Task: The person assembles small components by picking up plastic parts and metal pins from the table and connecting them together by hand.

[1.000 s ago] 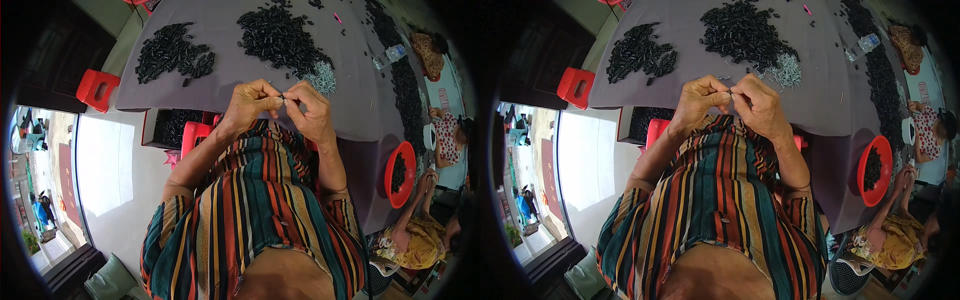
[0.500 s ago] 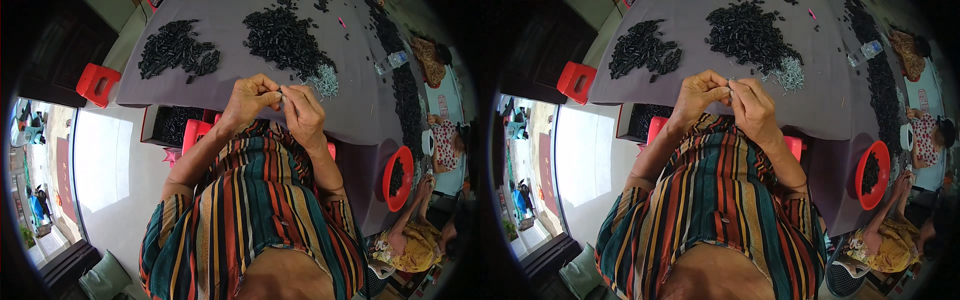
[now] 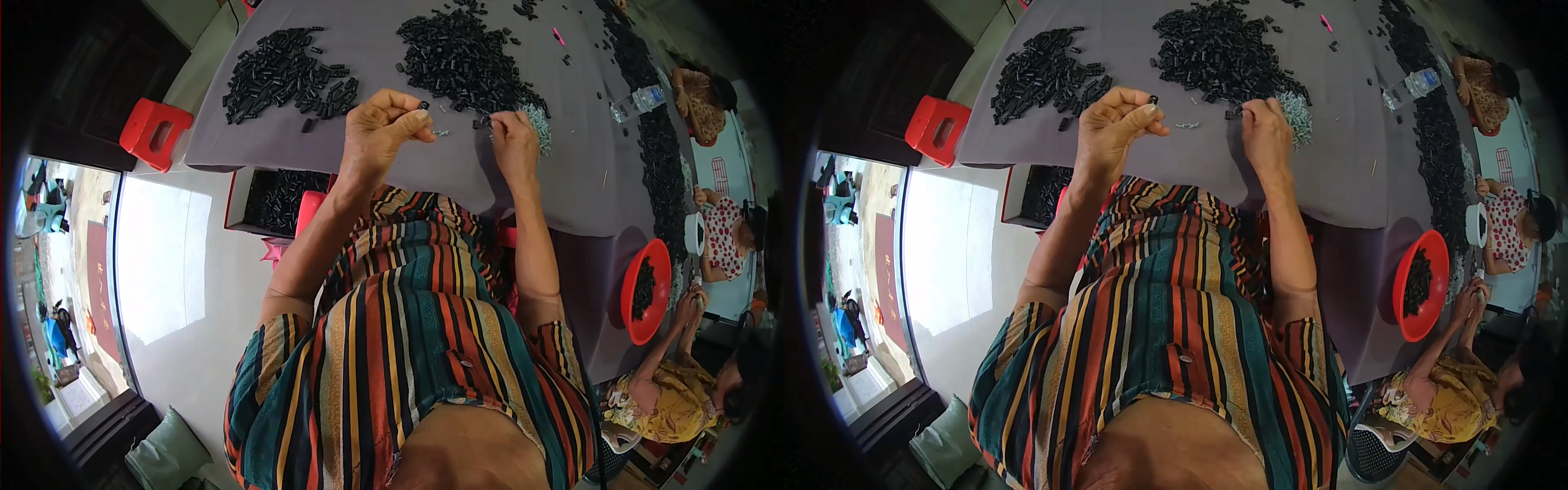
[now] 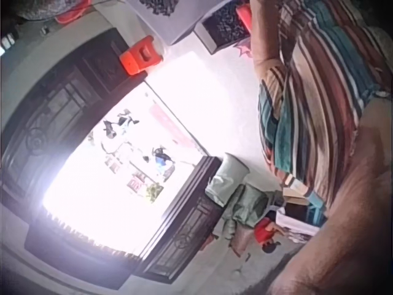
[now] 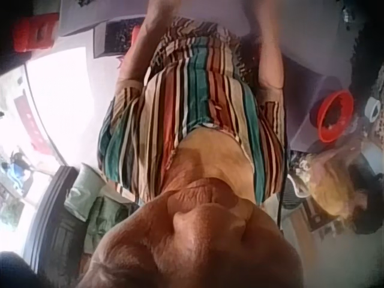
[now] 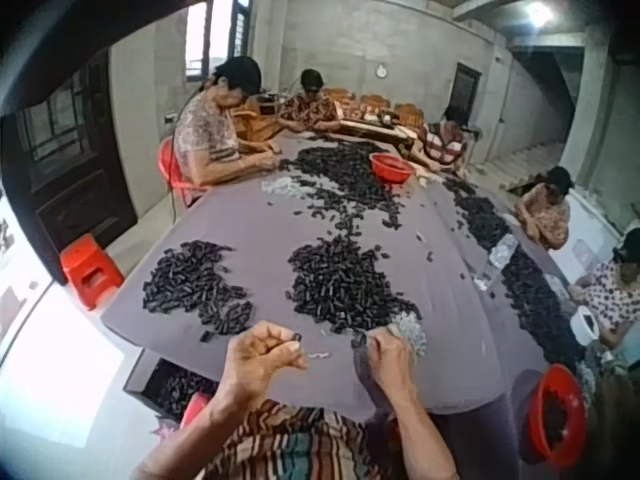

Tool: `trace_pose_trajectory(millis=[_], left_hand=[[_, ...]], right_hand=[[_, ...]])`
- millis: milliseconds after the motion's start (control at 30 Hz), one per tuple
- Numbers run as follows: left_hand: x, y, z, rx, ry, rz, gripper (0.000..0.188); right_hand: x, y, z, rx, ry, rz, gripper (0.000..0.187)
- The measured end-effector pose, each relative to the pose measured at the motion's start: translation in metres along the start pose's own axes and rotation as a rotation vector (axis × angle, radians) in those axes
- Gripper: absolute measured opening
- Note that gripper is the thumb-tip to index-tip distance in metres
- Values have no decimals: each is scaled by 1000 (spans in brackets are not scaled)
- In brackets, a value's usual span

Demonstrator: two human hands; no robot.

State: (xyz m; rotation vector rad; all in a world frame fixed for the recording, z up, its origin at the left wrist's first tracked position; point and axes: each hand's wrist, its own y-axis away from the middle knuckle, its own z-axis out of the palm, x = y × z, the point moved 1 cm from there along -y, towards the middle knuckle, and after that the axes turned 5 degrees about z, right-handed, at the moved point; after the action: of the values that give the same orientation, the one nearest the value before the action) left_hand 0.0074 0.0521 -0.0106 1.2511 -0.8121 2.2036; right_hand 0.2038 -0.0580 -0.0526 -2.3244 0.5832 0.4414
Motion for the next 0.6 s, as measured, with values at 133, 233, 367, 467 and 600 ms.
trace_pose_trajectory(millis=[133,233,367,467,600], left_hand=[[0,0,3,-4,-25,-19,9],[1,1,2,4,-57,-16,10],[-1,1,3,-1,-67,-48,12],[-1,1,3,-3,-73,-65,13],[-2,2,5,10,-86,-80,13]], right_hand=[[-4,-6,16,-107,127,-76,12],[-12,-3,16,-174,183,-119,14],[-10,2,16,-160,178,-185,16],[-13,1,12,-152,165,-173,18],[-22,-6,11,-174,35,-241,18]])
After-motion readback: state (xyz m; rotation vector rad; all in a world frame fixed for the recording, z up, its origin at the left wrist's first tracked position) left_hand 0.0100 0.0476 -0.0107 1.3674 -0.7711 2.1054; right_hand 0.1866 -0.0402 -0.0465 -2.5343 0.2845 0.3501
